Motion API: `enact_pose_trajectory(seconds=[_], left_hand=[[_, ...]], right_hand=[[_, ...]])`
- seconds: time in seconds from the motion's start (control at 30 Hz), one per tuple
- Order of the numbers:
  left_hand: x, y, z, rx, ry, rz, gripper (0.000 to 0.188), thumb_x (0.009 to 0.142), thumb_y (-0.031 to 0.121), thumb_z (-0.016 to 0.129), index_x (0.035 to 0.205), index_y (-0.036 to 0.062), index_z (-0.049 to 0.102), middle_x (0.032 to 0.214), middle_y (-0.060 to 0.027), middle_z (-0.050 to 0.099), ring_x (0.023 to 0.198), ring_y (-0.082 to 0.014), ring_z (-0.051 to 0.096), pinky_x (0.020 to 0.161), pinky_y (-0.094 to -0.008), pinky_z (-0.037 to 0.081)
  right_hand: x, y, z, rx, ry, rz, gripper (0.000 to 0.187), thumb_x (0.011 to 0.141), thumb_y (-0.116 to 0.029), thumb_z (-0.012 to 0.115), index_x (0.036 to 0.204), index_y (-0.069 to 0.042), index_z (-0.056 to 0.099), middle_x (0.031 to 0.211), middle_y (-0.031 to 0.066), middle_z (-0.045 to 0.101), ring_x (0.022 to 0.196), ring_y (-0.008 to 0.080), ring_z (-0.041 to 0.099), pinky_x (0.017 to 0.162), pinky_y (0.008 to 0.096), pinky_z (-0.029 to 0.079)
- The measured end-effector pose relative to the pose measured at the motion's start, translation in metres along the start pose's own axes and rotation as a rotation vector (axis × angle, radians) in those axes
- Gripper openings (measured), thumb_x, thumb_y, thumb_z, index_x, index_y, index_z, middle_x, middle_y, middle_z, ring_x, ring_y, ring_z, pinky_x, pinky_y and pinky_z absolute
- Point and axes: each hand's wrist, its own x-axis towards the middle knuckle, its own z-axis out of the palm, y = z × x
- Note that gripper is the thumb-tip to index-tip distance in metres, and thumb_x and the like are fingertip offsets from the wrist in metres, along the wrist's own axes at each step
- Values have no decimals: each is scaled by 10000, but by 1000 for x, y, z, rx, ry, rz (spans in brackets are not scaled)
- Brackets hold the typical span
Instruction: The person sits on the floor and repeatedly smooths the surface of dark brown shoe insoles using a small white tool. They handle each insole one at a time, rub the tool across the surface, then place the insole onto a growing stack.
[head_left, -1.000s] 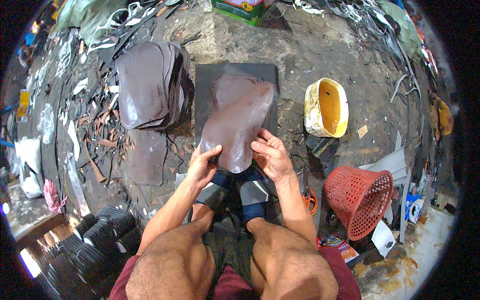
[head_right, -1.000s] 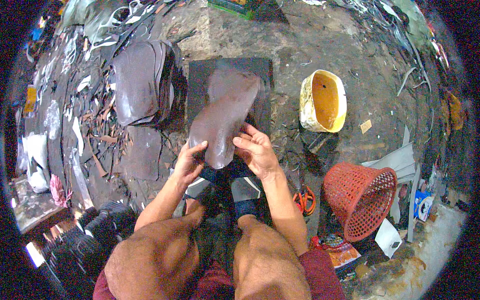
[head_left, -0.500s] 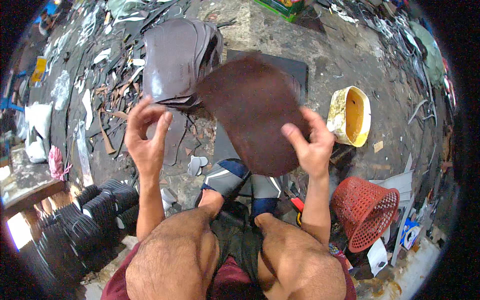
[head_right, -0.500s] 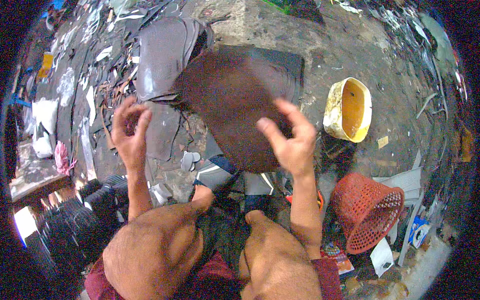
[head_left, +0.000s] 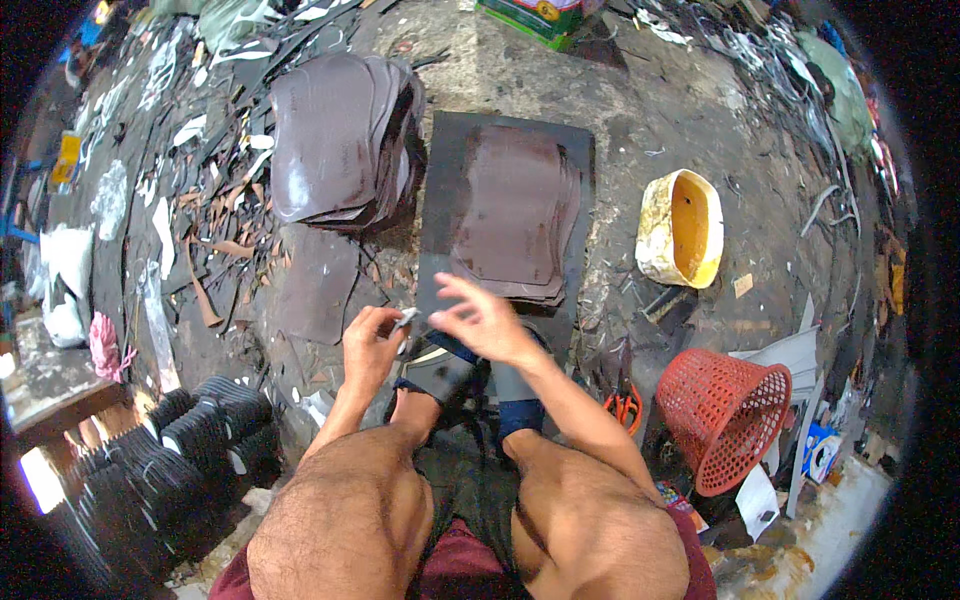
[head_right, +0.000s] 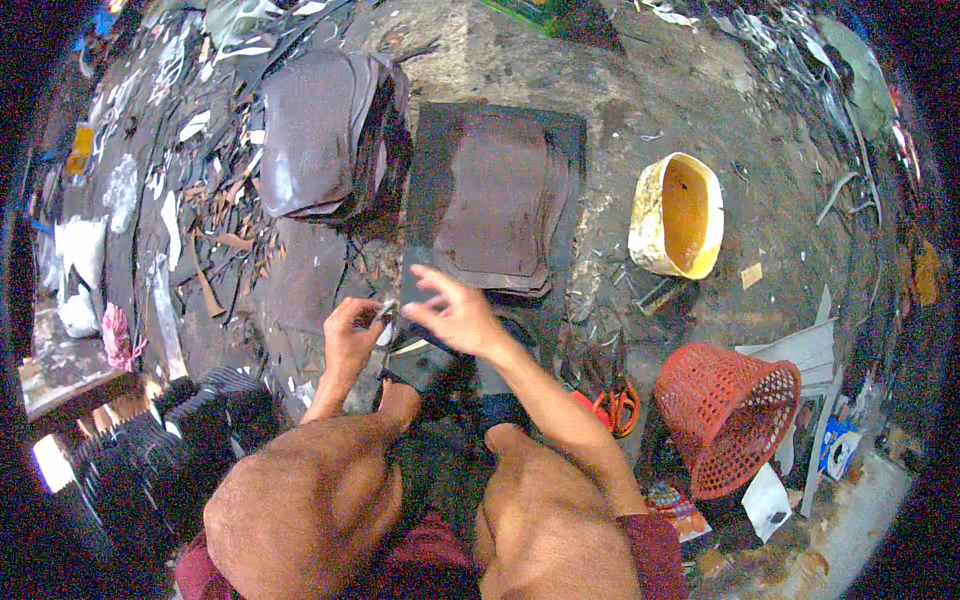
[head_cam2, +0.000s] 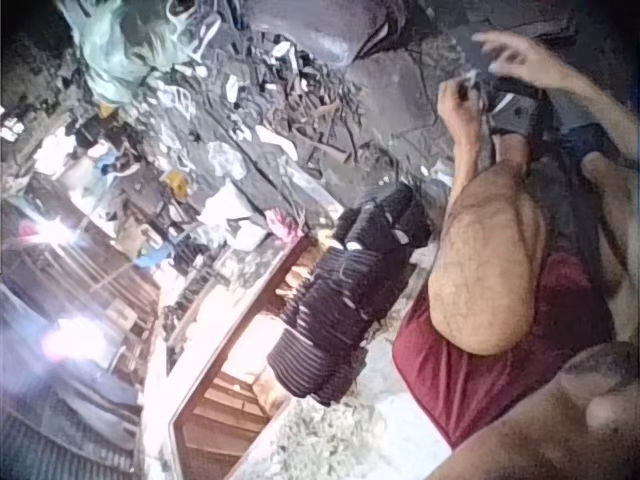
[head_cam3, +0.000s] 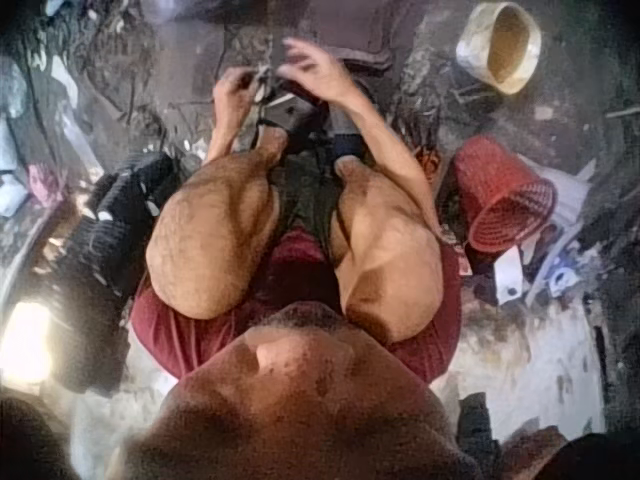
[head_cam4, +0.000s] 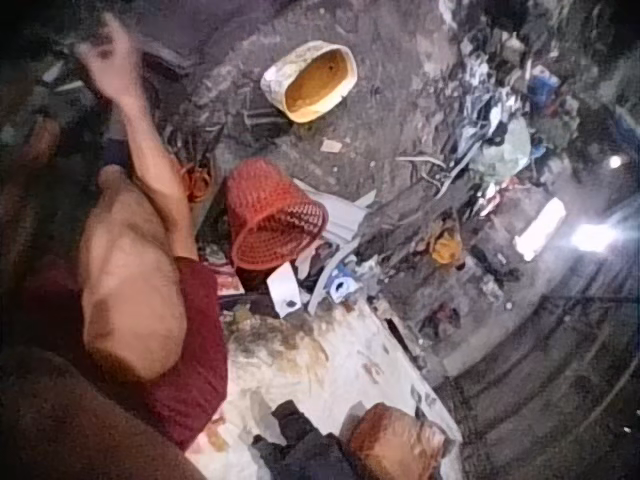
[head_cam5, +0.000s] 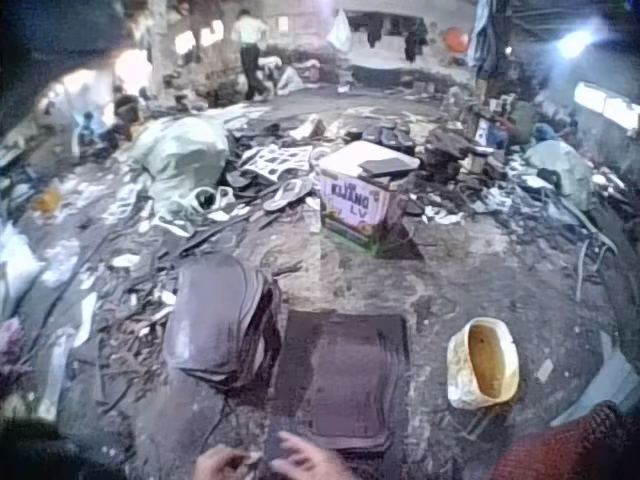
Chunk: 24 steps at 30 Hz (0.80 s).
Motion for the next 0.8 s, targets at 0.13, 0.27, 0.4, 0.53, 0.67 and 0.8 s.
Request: enact_pose_trajectory(seconds=[0.13, 0.27, 0.4, 0.53, 0.67, 0.8], left_hand=[[10, 14, -12, -71, -276, -174, 165, 789, 34, 819, 913, 1, 715, 860, -75, 727, 769, -156, 698, 689, -292, 555], [12, -7, -30, -459, -70, -391, 262, 811, -2, 787, 1061, -9, 710, 922, -65, 728, 786, -135, 690, 694, -281, 573], [11, 14, -26, -239, -154, -87, 391, 757, 60, 866, 1114, 3, 716, 997, -66, 706, 846, -141, 682, 726, -277, 578], [17, 29, -21, -14, -267, -114, 318, 829, 191, 836, 1076, 7, 755, 898, -56, 737, 836, -141, 686, 731, -298, 555], [24, 12, -27, -431, -250, -437, 285, 945, 225, 726, 1095, -16, 756, 894, -68, 758, 808, -143, 685, 771, -309, 550], [27, 25, -22, -103, 54, -169, 260, 891, 124, 753, 1146, 74, 760, 898, -70, 705, 808, -173, 667, 735, -322, 526]], right_hand=[[19, 41, 37, 219, -3, -19, 333, 960, -84, 644, 1291, -41, 650, 1185, 120, 704, 980, 184, 702, 817, 322, 592], [13, 41, 32, 242, -50, 43, 351, 942, 51, 551, 1271, -21, 650, 1232, 101, 678, 1039, 169, 688, 833, 297, 600], [8, 25, 41, 57, 56, -221, 350, 879, 111, 570, 1210, 12, 630, 1303, 102, 598, 1040, 162, 679, 835, 272, 599], [4, 2, 31, 207, 63, -83, 317, 894, 117, 556, 1189, 7, 592, 1213, 88, 601, 997, 167, 683, 821, 280, 604], [9, 22, 23, 200, 115, -5, 252, 927, 73, 558, 1162, 2, 614, 1119, 86, 660, 949, 160, 691, 779, 279, 588], [8, 26, 31, -270, 194, -333, 232, 978, -165, 613, 1173, -57, 677, 1099, 137, 723, 970, 300, 714, 857, 377, 557]])
